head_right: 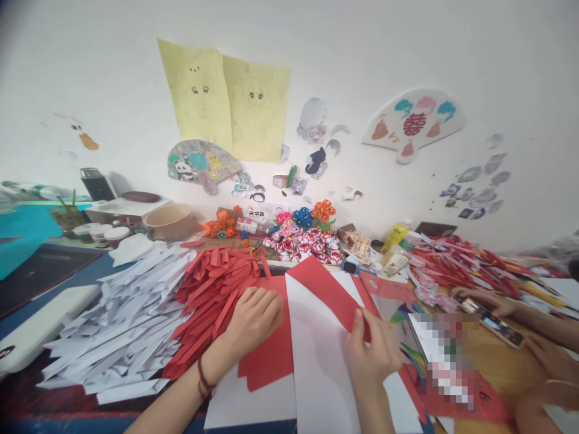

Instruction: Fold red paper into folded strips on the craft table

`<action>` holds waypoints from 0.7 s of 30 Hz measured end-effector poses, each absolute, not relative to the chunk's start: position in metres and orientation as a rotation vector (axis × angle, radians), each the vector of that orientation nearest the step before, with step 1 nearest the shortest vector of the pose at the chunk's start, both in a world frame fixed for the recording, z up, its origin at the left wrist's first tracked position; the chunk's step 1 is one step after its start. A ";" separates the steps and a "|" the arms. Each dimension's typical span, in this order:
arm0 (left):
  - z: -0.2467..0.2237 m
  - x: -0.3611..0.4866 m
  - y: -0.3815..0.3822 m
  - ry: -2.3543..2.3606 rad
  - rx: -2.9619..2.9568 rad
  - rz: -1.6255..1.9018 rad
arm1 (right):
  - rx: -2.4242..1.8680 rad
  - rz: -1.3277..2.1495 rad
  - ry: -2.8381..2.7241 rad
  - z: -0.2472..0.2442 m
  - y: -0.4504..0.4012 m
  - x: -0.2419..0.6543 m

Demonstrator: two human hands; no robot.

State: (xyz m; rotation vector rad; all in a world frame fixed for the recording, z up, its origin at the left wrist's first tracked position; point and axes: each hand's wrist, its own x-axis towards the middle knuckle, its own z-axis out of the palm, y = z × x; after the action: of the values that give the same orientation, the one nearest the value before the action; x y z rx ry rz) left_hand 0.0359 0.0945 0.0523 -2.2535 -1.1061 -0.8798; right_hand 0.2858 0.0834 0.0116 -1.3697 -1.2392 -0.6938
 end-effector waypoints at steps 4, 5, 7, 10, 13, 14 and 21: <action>0.055 0.045 0.092 -1.172 -2.347 -0.767 | -1.438 -0.497 -1.126 0.010 0.077 0.284; 0.054 0.046 0.093 -1.204 -2.370 -0.750 | -1.448 -0.413 -1.084 0.009 0.076 0.284; 0.053 0.046 0.095 -1.283 -2.418 -0.742 | -1.430 -0.210 -1.001 0.008 0.075 0.285; 0.051 0.046 0.096 -1.384 -2.503 -0.783 | -1.355 0.139 -0.938 0.006 0.077 0.286; 0.052 0.045 0.094 -1.381 -2.673 -0.891 | -1.327 0.401 -0.934 0.005 0.080 0.286; 0.052 0.045 0.092 -1.367 -2.740 -0.931 | -1.311 0.474 -0.948 0.005 0.081 0.286; 0.055 0.050 0.086 -1.357 -3.088 -0.991 | -1.042 1.100 -1.045 0.019 0.077 0.276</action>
State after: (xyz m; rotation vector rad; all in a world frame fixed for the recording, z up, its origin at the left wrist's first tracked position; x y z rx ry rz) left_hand 0.0498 0.0856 0.0554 -3.0880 -1.3574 -0.9908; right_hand 0.2758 0.0773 0.0185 -1.0418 -1.0454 1.1003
